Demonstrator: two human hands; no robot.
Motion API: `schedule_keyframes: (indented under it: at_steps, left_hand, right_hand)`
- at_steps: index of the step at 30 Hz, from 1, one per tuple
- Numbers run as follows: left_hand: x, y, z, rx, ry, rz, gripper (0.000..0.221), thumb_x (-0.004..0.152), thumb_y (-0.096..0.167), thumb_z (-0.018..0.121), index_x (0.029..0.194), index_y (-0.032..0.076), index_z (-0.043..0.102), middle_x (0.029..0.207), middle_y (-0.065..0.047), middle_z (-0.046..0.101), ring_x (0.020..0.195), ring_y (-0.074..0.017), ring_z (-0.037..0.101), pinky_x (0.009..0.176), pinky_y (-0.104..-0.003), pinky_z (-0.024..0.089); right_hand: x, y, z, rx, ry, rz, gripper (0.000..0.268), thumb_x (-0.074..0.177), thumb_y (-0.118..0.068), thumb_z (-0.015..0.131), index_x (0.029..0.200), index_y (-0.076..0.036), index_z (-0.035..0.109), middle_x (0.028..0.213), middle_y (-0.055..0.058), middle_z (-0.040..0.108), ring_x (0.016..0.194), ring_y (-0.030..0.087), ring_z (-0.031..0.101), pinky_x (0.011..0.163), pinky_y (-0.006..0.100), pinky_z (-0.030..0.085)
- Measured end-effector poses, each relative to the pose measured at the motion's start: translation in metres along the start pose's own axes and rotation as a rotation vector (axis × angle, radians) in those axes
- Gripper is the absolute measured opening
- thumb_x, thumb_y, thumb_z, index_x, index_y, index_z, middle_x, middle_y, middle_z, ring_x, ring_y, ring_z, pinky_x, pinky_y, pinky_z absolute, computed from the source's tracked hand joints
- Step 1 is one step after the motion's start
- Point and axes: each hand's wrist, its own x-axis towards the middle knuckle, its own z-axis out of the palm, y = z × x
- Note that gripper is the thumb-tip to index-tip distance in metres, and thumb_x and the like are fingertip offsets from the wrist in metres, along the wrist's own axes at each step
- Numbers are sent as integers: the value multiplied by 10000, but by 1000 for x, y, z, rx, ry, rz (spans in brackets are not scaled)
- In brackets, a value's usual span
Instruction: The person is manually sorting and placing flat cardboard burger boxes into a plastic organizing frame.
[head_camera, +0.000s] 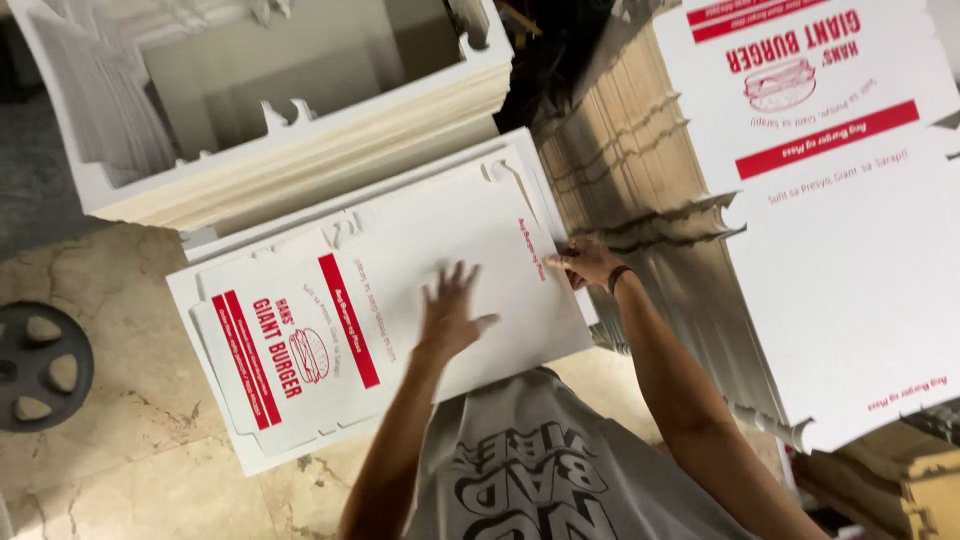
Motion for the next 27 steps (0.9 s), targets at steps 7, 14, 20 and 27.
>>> schedule_keyframes:
  at_steps: [7, 14, 20, 27]
  left_hand:
    - [55, 80, 43, 405, -379, 60, 1121, 739, 566, 848, 1621, 174, 279, 1718, -186, 40, 1528, -544, 44, 1074, -822, 251]
    - [49, 73, 72, 564, -367, 67, 1163, 782, 464, 852, 1645, 108, 158, 1740, -90, 26, 1559, -476, 63, 1022, -817, 341]
    - [48, 93, 63, 629, -461, -39, 1080, 834, 470, 815, 1637, 135, 175, 1732, -83, -73, 1555, -460, -40, 921, -840, 422]
    - [39, 100, 87, 1052, -361, -208, 982, 945, 729, 520, 1668, 263, 45, 1752, -30, -67, 1595, -333, -59, 1272, -535, 167]
  right_hand:
    - [-30, -21, -10, -44, -357, 191, 619, 946, -306, 711, 1399, 62, 503, 835, 286, 729, 787, 402, 757, 783, 510, 632]
    - [18, -6, 27, -277, 17, 144, 591, 950, -497, 612, 1360, -74, 580, 804, 144, 772, 713, 285, 785, 710, 497, 665]
    - [108, 88, 27, -1557, 393, -729, 371, 973, -373, 534, 774, -85, 656, 691, 114, 611, 629, 315, 664, 549, 427, 550]
    - [29, 30, 6, -833, 317, -691, 358, 878, -294, 675, 621, -71, 565, 520, 140, 578, 497, 350, 628, 446, 416, 514]
